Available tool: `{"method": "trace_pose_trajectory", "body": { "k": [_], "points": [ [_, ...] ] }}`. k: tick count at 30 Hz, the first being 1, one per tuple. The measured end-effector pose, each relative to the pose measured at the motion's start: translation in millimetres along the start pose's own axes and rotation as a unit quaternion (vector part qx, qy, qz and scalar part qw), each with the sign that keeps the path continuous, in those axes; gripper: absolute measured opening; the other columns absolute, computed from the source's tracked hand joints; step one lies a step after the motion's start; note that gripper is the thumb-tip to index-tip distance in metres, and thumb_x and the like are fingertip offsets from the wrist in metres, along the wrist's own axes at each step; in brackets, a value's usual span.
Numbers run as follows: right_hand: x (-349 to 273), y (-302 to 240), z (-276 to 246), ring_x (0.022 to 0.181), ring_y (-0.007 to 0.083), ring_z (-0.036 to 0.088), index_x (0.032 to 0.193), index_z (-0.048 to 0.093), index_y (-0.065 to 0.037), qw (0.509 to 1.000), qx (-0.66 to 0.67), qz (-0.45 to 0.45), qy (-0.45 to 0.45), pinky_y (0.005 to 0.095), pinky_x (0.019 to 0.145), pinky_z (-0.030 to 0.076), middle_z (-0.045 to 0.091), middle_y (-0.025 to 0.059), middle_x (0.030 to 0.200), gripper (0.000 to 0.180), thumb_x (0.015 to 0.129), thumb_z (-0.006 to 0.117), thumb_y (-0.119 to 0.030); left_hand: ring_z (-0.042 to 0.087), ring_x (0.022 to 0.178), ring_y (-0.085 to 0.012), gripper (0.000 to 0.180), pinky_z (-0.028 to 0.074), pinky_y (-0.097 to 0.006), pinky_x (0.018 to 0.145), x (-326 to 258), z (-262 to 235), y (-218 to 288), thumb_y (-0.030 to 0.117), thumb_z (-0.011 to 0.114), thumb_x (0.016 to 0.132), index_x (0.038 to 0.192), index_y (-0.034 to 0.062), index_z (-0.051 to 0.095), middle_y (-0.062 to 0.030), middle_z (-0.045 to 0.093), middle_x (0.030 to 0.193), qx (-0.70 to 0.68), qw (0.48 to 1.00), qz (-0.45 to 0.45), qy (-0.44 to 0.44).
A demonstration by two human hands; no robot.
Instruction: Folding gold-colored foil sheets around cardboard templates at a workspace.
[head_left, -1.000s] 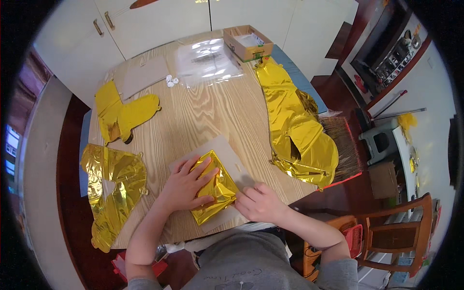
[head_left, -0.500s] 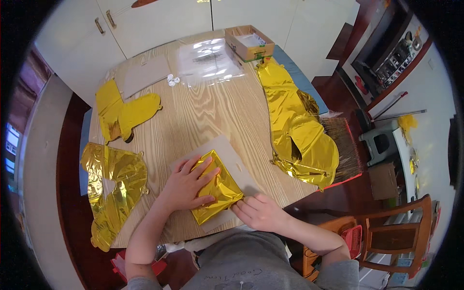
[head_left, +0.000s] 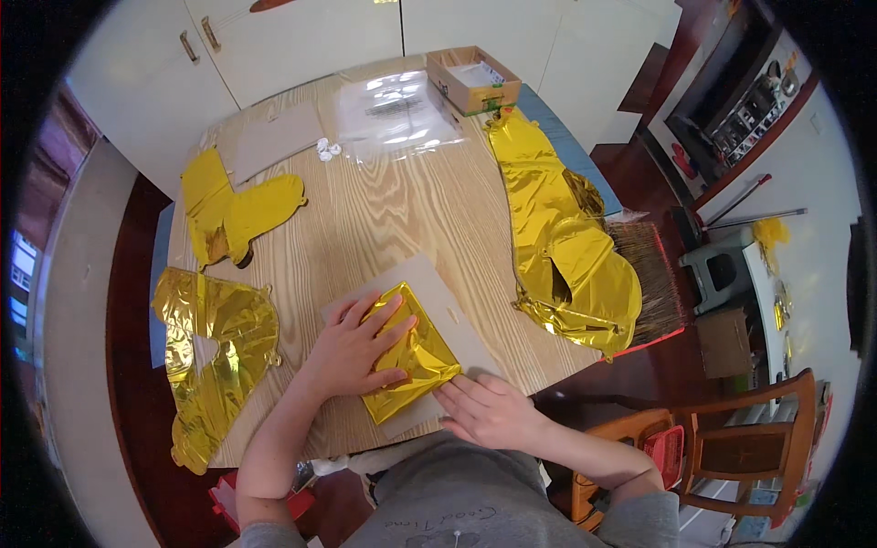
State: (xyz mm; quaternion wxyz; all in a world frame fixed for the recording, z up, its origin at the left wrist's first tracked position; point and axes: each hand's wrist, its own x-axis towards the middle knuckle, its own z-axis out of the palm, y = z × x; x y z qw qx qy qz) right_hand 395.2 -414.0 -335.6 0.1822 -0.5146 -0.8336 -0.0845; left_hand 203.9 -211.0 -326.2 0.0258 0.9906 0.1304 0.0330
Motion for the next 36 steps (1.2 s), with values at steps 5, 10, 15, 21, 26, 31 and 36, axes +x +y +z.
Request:
{"method": "trace_pose_trajectory", "body": {
  "k": [5,10,15,21,26,31,36],
  "points": [
    [-1.0,-14.3,1.6,0.116,0.0237,0.055,0.121,0.063,-0.002,0.998,-0.005,0.052,-0.027,0.0381,0.094,0.043,0.061,0.0109,0.122,0.055,0.086,0.065,-0.045,0.035,0.138,-0.0346,0.074,0.022,-0.050,0.113,0.2,-0.9,0.8,0.067,0.051,0.086,0.145,0.0234,0.046,-0.0102,0.040,0.151,0.004,1.000,-0.001,-0.002],
    [2.0,-26.7,2.1,0.123,0.0253,0.049,0.126,0.059,-0.003,0.992,-0.024,0.091,-0.081,0.0405,0.097,0.040,0.056,0.0122,0.128,0.066,0.086,0.060,-0.055,0.034,0.139,-0.0348,0.074,0.021,-0.050,0.114,-0.1,-0.9,-0.1,0.066,0.052,0.086,0.146,0.0235,0.045,-0.0101,0.040,0.152,-0.002,1.000,-0.004,-0.007],
    [1.8,-35.2,5.2,0.124,0.0311,0.048,0.129,0.056,0.002,0.989,-0.016,0.115,-0.095,0.0438,0.101,0.039,0.054,0.0188,0.130,0.072,0.087,0.057,-0.057,0.034,0.139,-0.0349,0.074,0.020,-0.050,0.115,-0.3,-1.7,0.4,0.067,0.051,0.086,0.146,0.0234,0.045,-0.0104,0.039,0.152,-0.005,1.000,-0.005,-0.008],
    [3.5,-46.6,3.6,0.127,0.0338,0.047,0.130,0.053,0.005,0.980,-0.044,0.149,-0.123,0.0442,0.103,0.039,0.054,0.0213,0.130,0.080,0.084,0.058,-0.060,0.034,0.139,-0.0355,0.076,0.020,-0.049,0.114,-0.5,-1.4,1.0,0.068,0.051,0.085,0.146,0.0234,0.045,-0.0107,0.038,0.153,-0.001,1.000,-0.007,-0.014],
    [5.8,-48.2,-6.7,0.124,0.0319,0.049,0.129,0.053,0.008,0.974,-0.057,0.179,-0.124,0.0420,0.102,0.039,0.055,0.0204,0.128,0.082,0.082,0.059,-0.060,0.035,0.139,-0.0356,0.080,0.022,-0.049,0.114,-0.2,-1.1,0.5,0.070,0.054,0.082,0.146,0.0232,0.045,-0.0108,0.039,0.153,0.004,1.000,-0.005,-0.012],
    [1.4,-33.9,-12.7,0.118,0.0270,0.052,0.124,0.058,0.002,0.982,-0.041,0.168,-0.076,0.0411,0.099,0.040,0.058,0.0146,0.126,0.072,0.082,0.064,-0.055,0.035,0.139,-0.0354,0.086,0.022,-0.049,0.114,0.1,-2.5,1.1,0.072,0.061,0.075,0.145,0.0233,0.046,-0.0105,0.039,0.152,-0.007,1.000,-0.007,-0.008],
    [-1.6,-19.5,-17.1,0.117,0.0236,0.053,0.122,0.061,-0.003,0.987,-0.005,0.156,-0.047,0.0405,0.100,0.039,0.060,0.0082,0.122,0.059,0.083,0.067,-0.047,0.035,0.138,-0.0349,0.094,0.022,-0.050,0.113,0.2,-1.8,0.8,0.074,0.066,0.066,0.143,0.0206,0.048,-0.0099,0.041,0.151,-0.021,1.000,-0.004,0.003]
  ]
}}
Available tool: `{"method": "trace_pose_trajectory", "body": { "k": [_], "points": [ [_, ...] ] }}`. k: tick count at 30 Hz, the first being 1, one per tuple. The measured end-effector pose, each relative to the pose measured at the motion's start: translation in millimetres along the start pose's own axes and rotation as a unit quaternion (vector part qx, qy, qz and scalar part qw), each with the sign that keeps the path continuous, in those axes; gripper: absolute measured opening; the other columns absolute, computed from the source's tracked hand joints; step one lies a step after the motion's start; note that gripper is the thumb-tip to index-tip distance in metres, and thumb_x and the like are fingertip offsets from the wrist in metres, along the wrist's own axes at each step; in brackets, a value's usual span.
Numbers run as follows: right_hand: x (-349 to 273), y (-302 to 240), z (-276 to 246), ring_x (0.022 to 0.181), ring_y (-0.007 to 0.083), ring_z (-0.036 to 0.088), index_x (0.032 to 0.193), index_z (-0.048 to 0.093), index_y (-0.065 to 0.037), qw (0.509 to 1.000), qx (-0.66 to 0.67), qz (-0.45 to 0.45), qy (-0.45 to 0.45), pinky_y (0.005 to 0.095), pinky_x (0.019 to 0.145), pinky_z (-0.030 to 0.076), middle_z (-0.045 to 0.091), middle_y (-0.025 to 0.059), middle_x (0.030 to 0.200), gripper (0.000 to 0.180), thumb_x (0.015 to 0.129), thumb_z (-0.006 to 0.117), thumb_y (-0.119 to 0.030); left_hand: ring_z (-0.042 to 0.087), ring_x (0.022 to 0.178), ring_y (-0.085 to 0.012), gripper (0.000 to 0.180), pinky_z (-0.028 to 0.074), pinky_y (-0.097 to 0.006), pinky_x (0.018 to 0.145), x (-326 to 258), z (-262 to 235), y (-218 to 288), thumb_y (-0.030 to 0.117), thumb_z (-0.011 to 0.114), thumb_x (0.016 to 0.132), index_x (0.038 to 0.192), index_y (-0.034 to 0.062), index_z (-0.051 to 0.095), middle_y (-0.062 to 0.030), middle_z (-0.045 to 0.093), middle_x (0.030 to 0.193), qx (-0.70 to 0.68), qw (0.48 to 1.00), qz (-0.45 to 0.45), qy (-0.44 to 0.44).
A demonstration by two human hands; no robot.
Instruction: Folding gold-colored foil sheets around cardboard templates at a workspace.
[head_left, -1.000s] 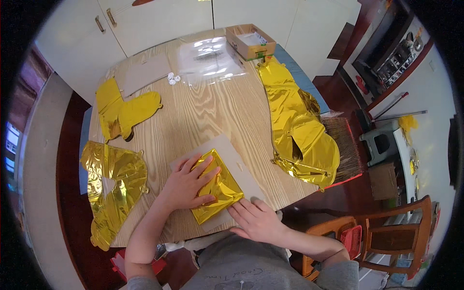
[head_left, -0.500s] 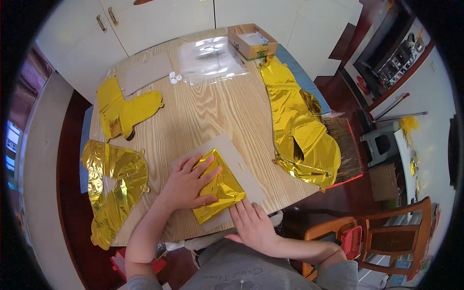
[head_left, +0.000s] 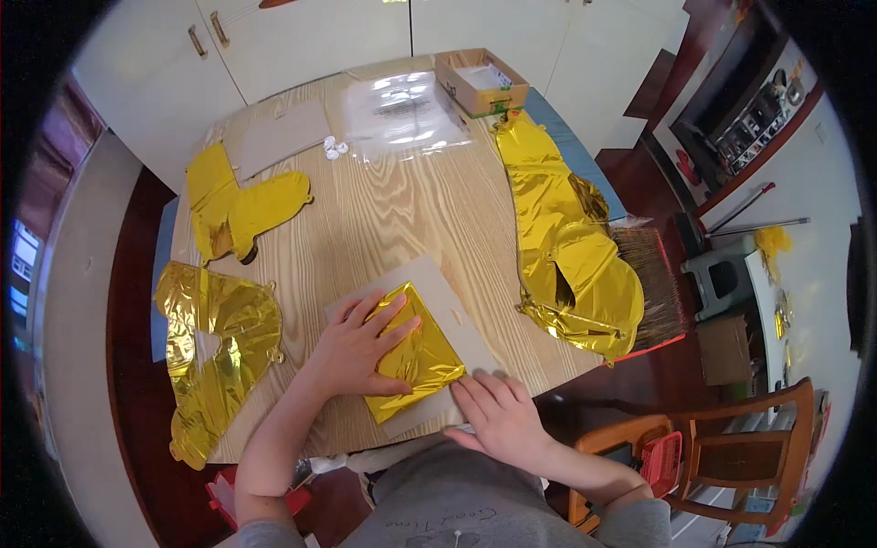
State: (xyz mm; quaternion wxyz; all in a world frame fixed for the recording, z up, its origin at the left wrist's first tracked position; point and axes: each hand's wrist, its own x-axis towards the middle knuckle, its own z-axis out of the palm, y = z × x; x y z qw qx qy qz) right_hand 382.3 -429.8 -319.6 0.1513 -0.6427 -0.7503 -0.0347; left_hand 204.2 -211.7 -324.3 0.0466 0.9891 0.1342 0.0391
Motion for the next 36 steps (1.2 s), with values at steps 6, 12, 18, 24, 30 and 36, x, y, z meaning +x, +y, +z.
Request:
{"method": "trace_pose_trajectory", "body": {
  "k": [6,12,18,24,30,36],
  "points": [
    [-1.3,16.7,-1.0,0.119,0.0208,0.054,0.122,0.062,-0.005,0.998,0.006,-0.052,0.035,0.0414,0.104,0.038,0.061,0.0067,0.124,0.054,0.084,0.068,-0.042,0.036,0.138,-0.0346,0.098,0.023,-0.051,0.112,0.4,-0.4,-0.5,0.073,0.070,0.062,0.142,0.0200,0.049,-0.0096,0.042,0.149,-0.006,1.000,0.006,0.013],
    [20.0,14.5,8.6,0.134,0.0235,0.046,0.125,0.061,-0.001,0.994,0.036,-0.096,-0.024,0.0462,0.117,0.026,0.059,0.0115,0.133,0.052,0.089,0.061,-0.039,0.036,0.137,-0.0352,0.097,0.025,-0.052,0.112,-0.7,1.3,-1.0,0.071,0.071,0.063,0.143,0.0203,0.048,-0.0099,0.042,0.150,-0.012,1.000,0.003,0.012],
    [11.2,24.7,10.0,0.125,0.0264,0.055,0.121,0.063,-0.002,0.996,0.028,-0.081,-0.015,0.0486,0.112,0.034,0.062,0.0127,0.127,0.050,0.085,0.068,-0.037,0.034,0.140,-0.0345,0.094,0.022,-0.051,0.114,-0.6,-0.9,-0.5,0.072,0.067,0.067,0.144,0.0230,0.047,-0.0102,0.039,0.152,-0.013,1.000,-0.004,-0.006],
    [16.6,54.6,-3.1,0.122,0.0245,0.057,0.116,0.066,-0.005,0.984,0.174,-0.011,0.034,0.0492,0.111,0.034,0.066,0.0109,0.122,0.036,0.084,0.068,-0.021,0.031,0.142,-0.0328,0.091,0.020,-0.050,0.115,-0.7,-1.2,-0.9,0.071,0.066,0.068,0.144,0.0237,0.047,-0.0108,0.039,0.152,-0.023,1.000,-0.004,-0.009],
    [66.0,65.4,2.8,0.125,0.0208,0.055,0.119,0.066,-0.010,0.987,0.137,-0.083,0.010,0.0439,0.112,0.034,0.065,0.0045,0.123,0.034,0.088,0.065,-0.023,0.036,0.138,-0.0359,0.097,0.023,-0.053,0.112,-3.2,4.1,-3.7,0.073,0.069,0.064,0.143,0.0213,0.047,-0.0107,0.040,0.151,-0.007,1.000,0.009,0.015],
    [71.6,73.5,28.6,0.135,0.0218,0.044,0.130,0.060,-0.010,0.985,0.065,-0.149,-0.052,0.0447,0.115,0.028,0.057,0.0029,0.138,0.051,0.088,0.063,-0.040,0.034,0.139,-0.0351,0.102,0.023,-0.052,0.113,-1.1,0.8,-3.3,0.074,0.069,0.064,0.144,0.0134,0.046,-0.0111,0.041,0.150,-0.022,1.000,0.014,0.009]
  ]
}}
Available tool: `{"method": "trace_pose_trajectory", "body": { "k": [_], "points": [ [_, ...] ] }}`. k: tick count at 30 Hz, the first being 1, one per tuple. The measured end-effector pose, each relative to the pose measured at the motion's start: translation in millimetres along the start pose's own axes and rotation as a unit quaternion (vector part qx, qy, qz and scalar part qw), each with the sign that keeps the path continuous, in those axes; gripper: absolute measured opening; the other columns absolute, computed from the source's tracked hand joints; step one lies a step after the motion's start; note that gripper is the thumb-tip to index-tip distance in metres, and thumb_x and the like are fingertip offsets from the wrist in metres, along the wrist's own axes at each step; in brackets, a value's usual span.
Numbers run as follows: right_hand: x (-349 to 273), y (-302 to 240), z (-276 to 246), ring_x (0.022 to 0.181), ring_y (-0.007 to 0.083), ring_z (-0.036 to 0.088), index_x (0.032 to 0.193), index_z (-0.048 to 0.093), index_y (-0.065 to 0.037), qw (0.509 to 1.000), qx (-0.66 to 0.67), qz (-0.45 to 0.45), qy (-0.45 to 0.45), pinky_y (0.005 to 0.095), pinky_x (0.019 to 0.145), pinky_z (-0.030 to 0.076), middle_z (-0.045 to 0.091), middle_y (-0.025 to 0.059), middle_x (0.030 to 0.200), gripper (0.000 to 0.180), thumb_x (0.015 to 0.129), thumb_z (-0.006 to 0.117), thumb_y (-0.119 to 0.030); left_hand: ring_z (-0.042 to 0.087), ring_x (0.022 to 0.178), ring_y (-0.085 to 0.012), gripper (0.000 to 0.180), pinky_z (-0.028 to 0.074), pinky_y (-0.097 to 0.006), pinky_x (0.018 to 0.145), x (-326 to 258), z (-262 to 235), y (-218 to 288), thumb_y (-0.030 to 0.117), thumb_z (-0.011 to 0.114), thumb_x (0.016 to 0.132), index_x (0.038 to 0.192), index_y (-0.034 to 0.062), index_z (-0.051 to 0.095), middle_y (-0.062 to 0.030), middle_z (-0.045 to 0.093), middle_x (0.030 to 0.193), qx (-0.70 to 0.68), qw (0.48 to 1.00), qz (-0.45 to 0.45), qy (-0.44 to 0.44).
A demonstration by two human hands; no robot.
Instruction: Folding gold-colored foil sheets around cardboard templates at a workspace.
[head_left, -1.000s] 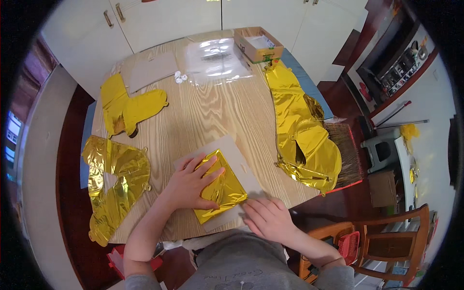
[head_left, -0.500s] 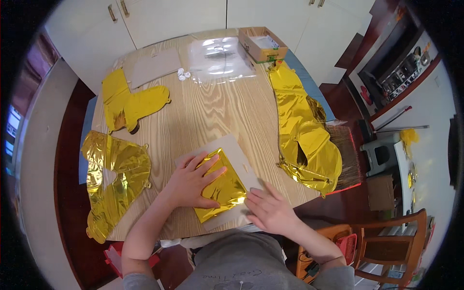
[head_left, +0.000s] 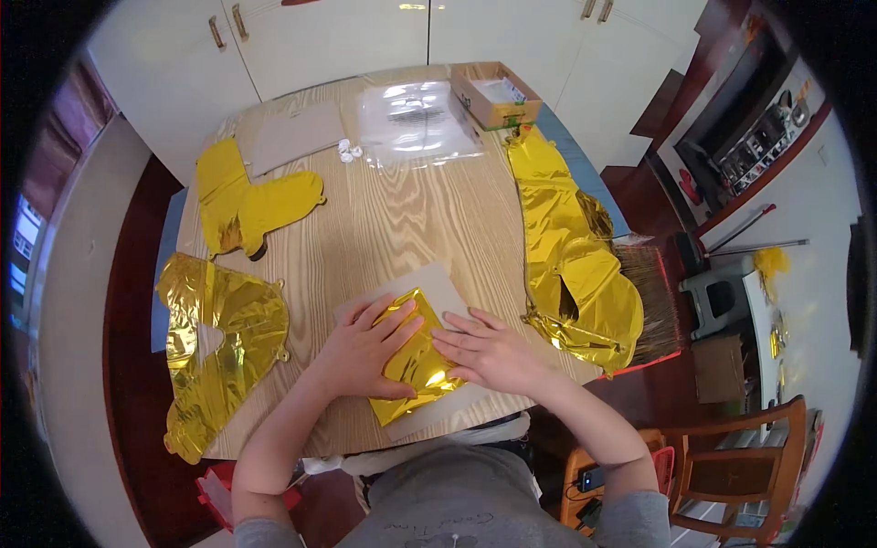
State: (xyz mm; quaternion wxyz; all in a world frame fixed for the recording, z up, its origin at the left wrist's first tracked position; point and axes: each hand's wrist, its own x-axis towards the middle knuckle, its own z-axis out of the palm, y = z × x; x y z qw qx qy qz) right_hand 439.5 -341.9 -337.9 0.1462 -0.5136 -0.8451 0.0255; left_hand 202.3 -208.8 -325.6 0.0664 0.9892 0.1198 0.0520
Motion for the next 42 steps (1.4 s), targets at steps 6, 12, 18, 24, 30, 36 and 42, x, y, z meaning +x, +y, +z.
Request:
{"method": "trace_pose_trajectory", "body": {
  "k": [6,12,18,24,30,36,42],
  "points": [
    [2.0,10.7,-11.5,0.143,0.0254,0.035,0.142,0.048,-0.009,0.998,-0.003,0.000,-0.069,0.0479,0.116,0.027,0.043,0.0046,0.151,0.068,0.089,0.058,-0.050,0.032,0.140,-0.0346,0.105,0.023,-0.051,0.113,-2.2,0.7,-0.1,0.074,0.069,0.064,0.144,0.0106,0.044,-0.0112,0.041,0.150,-0.009,1.000,-0.003,0.006],
    [1.7,16.9,-16.1,0.144,0.0280,0.031,0.145,0.044,-0.007,0.995,0.007,-0.016,-0.102,0.0488,0.118,0.022,0.039,0.0051,0.153,0.082,0.084,0.057,-0.061,0.033,0.140,-0.0340,0.104,0.023,-0.051,0.113,-1.6,0.1,0.1,0.074,0.068,0.065,0.144,0.0112,0.044,-0.0114,0.041,0.149,0.001,1.000,0.002,0.013],
    [-0.8,11.5,-29.2,0.139,0.0259,0.039,0.133,0.055,-0.007,0.994,0.041,-0.075,-0.072,0.0472,0.115,0.028,0.049,0.0070,0.144,0.068,0.085,0.062,-0.054,0.033,0.140,-0.0324,0.099,0.025,-0.049,0.113,-3.1,-2.7,1.0,0.074,0.064,0.070,0.144,0.0102,0.045,-0.0122,0.042,0.149,0.005,1.000,0.001,0.006],
    [1.7,4.1,-32.7,0.105,0.0190,0.063,0.110,0.068,-0.010,0.981,-0.063,-0.179,0.035,0.0386,0.099,0.047,0.067,0.0018,0.116,0.036,0.079,0.071,-0.030,0.035,0.139,-0.0341,0.094,0.025,-0.050,0.112,-4.1,0.2,-1.9,0.071,0.062,0.076,0.145,0.0103,0.043,-0.0129,0.041,0.150,-0.009,1.000,0.017,0.017],
    [0.0,-7.0,-27.9,0.096,0.0163,0.065,0.104,0.067,-0.008,0.967,-0.124,-0.216,0.052,0.0318,0.086,0.052,0.069,0.0018,0.109,0.028,0.077,0.069,-0.019,0.034,0.140,-0.0340,0.089,0.026,-0.049,0.112,-7.3,7.1,-7.5,0.069,0.058,0.081,0.144,0.0086,0.043,-0.0162,0.040,0.150,0.025,0.999,0.029,0.035],
    [-6.4,-7.7,-21.7,0.098,0.0209,0.064,0.094,0.066,-0.005,0.983,-0.029,-0.164,0.083,0.0330,0.088,0.051,0.067,0.0042,0.102,0.020,0.076,0.067,-0.014,0.030,0.143,-0.0355,0.091,0.023,-0.051,0.115,-28.1,-19.9,3.4,0.064,0.064,0.080,0.147,0.0087,0.038,-0.0180,0.034,0.153,-0.033,0.999,0.007,-0.029],
    [-4.1,-13.6,-17.9,0.089,0.0220,0.067,0.088,0.064,-0.007,0.983,0.069,-0.069,0.153,0.0343,0.080,0.054,0.069,0.0042,0.097,0.014,0.077,0.071,-0.011,0.035,0.140,-0.0362,0.083,0.027,-0.049,0.114,-57.1,-35.0,42.4,0.057,0.066,0.082,0.145,0.0087,0.040,-0.0178,0.037,0.151,-0.037,0.998,0.003,-0.054]
  ]
}}
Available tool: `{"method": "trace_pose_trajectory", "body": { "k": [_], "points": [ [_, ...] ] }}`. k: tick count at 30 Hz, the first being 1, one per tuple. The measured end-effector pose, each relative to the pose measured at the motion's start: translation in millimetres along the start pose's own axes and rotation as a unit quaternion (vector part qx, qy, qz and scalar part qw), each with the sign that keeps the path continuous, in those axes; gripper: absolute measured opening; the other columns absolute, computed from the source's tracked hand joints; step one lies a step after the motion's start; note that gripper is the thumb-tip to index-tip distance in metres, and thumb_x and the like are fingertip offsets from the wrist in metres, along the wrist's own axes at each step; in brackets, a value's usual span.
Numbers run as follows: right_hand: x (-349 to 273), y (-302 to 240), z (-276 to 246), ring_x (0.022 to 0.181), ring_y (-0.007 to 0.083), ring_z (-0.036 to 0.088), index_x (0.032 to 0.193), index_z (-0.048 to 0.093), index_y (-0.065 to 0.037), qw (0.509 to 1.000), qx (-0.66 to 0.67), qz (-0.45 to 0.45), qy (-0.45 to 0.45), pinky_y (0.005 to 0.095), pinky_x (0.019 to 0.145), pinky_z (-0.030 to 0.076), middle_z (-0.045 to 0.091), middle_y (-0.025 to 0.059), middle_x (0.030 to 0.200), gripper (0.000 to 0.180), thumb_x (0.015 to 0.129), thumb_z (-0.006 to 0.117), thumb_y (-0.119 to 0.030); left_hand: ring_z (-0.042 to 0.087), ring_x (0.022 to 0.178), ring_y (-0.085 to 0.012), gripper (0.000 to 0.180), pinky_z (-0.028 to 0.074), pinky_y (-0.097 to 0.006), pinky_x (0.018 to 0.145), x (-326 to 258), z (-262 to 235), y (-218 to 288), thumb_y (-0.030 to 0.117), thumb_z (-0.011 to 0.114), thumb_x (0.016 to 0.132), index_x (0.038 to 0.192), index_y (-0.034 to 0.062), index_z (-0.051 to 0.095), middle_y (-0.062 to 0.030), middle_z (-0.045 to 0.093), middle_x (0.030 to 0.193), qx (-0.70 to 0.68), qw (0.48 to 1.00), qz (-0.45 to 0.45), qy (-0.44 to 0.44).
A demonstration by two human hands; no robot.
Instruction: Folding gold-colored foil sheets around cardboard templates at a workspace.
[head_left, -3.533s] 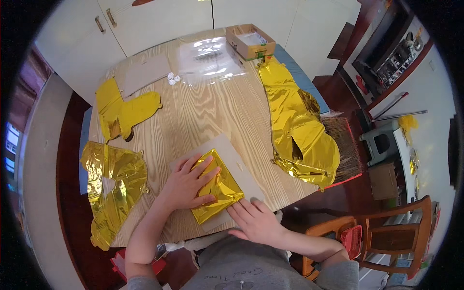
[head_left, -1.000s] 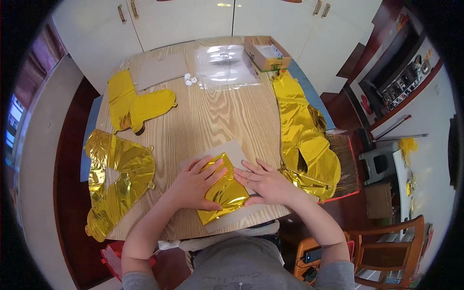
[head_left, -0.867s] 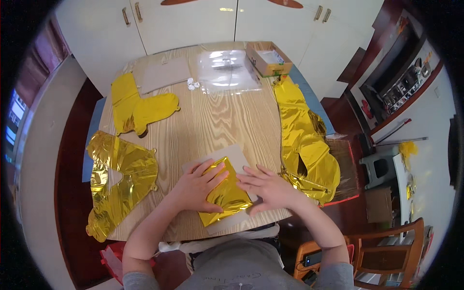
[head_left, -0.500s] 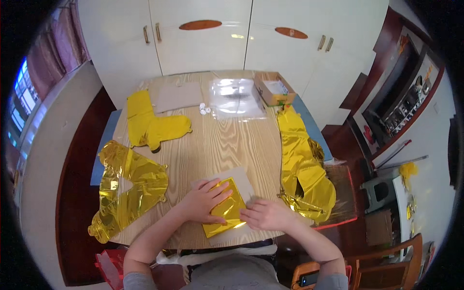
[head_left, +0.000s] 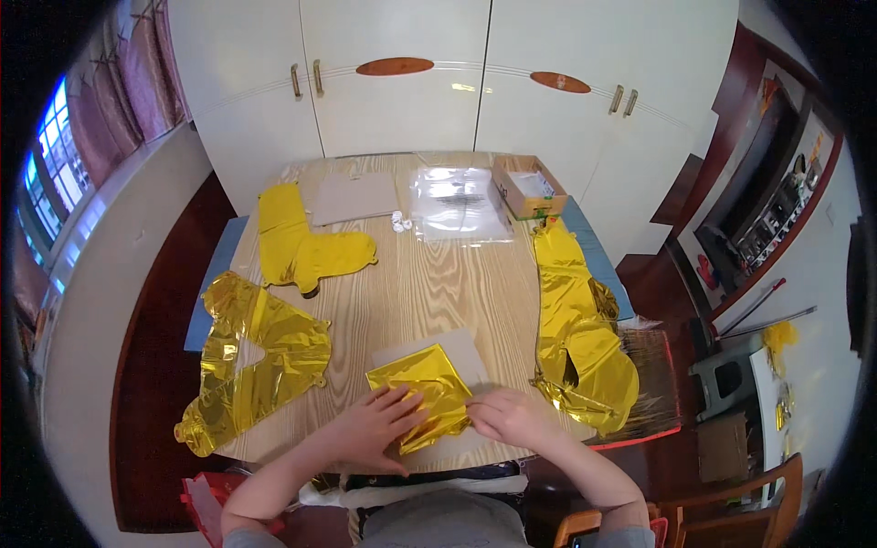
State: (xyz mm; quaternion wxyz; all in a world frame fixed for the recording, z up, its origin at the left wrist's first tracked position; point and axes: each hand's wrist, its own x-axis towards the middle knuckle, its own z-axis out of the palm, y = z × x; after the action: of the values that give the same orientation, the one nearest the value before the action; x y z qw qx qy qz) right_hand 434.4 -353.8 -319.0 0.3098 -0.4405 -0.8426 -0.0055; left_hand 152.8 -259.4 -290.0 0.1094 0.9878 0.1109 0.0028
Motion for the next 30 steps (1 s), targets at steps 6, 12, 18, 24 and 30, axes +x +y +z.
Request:
{"method": "trace_pose_trajectory", "body": {
  "k": [6,12,18,24,30],
  "points": [
    [29.4,-12.7,-22.2,0.082,0.0264,0.066,0.089,0.064,-0.006,0.996,0.064,0.064,0.000,0.0368,0.072,0.055,0.065,0.0076,0.086,0.013,0.078,0.070,-0.010,0.058,0.118,-0.0301,0.053,0.047,-0.041,0.096,-2.8,18.8,2.9,0.033,0.067,0.083,0.128,0.0061,0.056,-0.0136,0.059,0.129,0.117,0.981,0.032,0.149],
    [55.5,-10.8,-38.2,0.077,0.0224,0.066,0.092,0.066,-0.005,0.977,0.172,0.125,0.000,0.0309,0.068,0.054,0.067,0.0077,0.088,0.009,0.085,0.069,-0.008,0.070,0.088,-0.0243,0.034,0.056,-0.032,0.075,-1.8,16.6,7.0,0.017,0.069,0.080,0.112,0.0043,0.066,-0.0096,0.071,0.101,0.044,0.960,-0.046,0.274],
    [108.3,-7.8,-55.4,0.088,0.0211,0.065,0.123,0.059,-0.005,0.950,0.278,0.136,0.048,0.0317,0.079,0.052,0.066,0.0098,0.099,0.039,0.089,0.069,-0.019,0.069,0.079,-0.0184,0.020,0.054,-0.033,0.069,3.2,38.1,5.1,0.014,0.062,0.092,0.109,0.0030,0.066,-0.0071,0.071,0.092,-0.364,0.808,-0.272,0.376],
    [133.1,18.8,-34.4,0.126,0.0330,0.047,0.146,0.033,-0.001,0.931,0.315,0.107,-0.150,0.0391,0.107,0.037,0.048,0.0223,0.136,0.070,0.093,0.064,-0.035,0.065,0.100,-0.0209,0.028,0.054,-0.036,0.085,25.5,14.7,30.4,0.010,0.051,0.101,0.127,0.0020,0.052,-0.0075,0.063,0.112,-0.722,0.409,-0.331,0.451],
    [79.9,63.7,9.1,0.144,0.0301,0.026,0.155,0.005,-0.001,0.801,0.525,0.167,-0.235,0.0395,0.116,0.024,0.016,0.0192,0.159,0.101,0.090,0.063,-0.053,0.061,0.111,-0.0255,0.032,0.053,-0.040,0.095,19.2,40.2,25.6,0.009,0.048,0.101,0.133,0.0016,0.046,-0.0115,0.058,0.125,-0.781,0.321,-0.354,0.402]
  ]
}}
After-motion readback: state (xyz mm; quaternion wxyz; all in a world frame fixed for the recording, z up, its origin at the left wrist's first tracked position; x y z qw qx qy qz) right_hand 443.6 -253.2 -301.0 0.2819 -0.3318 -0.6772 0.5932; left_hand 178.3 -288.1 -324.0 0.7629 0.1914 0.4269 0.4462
